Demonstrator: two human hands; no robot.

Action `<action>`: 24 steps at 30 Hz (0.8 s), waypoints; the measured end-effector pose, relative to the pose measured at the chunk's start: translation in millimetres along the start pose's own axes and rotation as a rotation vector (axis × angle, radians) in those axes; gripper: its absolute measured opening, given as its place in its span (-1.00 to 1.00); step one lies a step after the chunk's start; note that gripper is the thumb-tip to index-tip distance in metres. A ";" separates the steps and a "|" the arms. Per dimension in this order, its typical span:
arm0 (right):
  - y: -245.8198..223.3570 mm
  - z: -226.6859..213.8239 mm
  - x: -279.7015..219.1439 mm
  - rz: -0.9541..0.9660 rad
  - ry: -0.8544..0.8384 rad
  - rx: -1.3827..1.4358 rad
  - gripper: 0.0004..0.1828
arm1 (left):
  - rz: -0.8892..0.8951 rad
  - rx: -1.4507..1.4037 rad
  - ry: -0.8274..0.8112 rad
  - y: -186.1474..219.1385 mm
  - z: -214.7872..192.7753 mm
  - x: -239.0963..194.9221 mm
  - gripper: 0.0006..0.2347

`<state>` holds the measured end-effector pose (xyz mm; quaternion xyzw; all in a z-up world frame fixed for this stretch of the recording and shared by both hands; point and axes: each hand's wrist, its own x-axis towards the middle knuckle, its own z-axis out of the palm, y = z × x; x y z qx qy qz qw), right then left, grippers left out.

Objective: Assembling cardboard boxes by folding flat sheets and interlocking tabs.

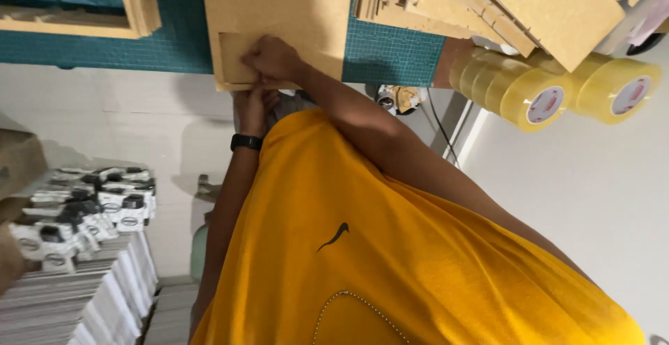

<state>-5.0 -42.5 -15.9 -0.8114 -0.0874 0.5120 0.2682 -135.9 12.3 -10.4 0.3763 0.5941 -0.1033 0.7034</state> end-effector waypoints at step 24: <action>80.5 -3.8 -5.6 -0.377 0.080 -0.107 -0.38 | 0.236 0.068 0.018 -5.4 14.7 -31.9 -0.83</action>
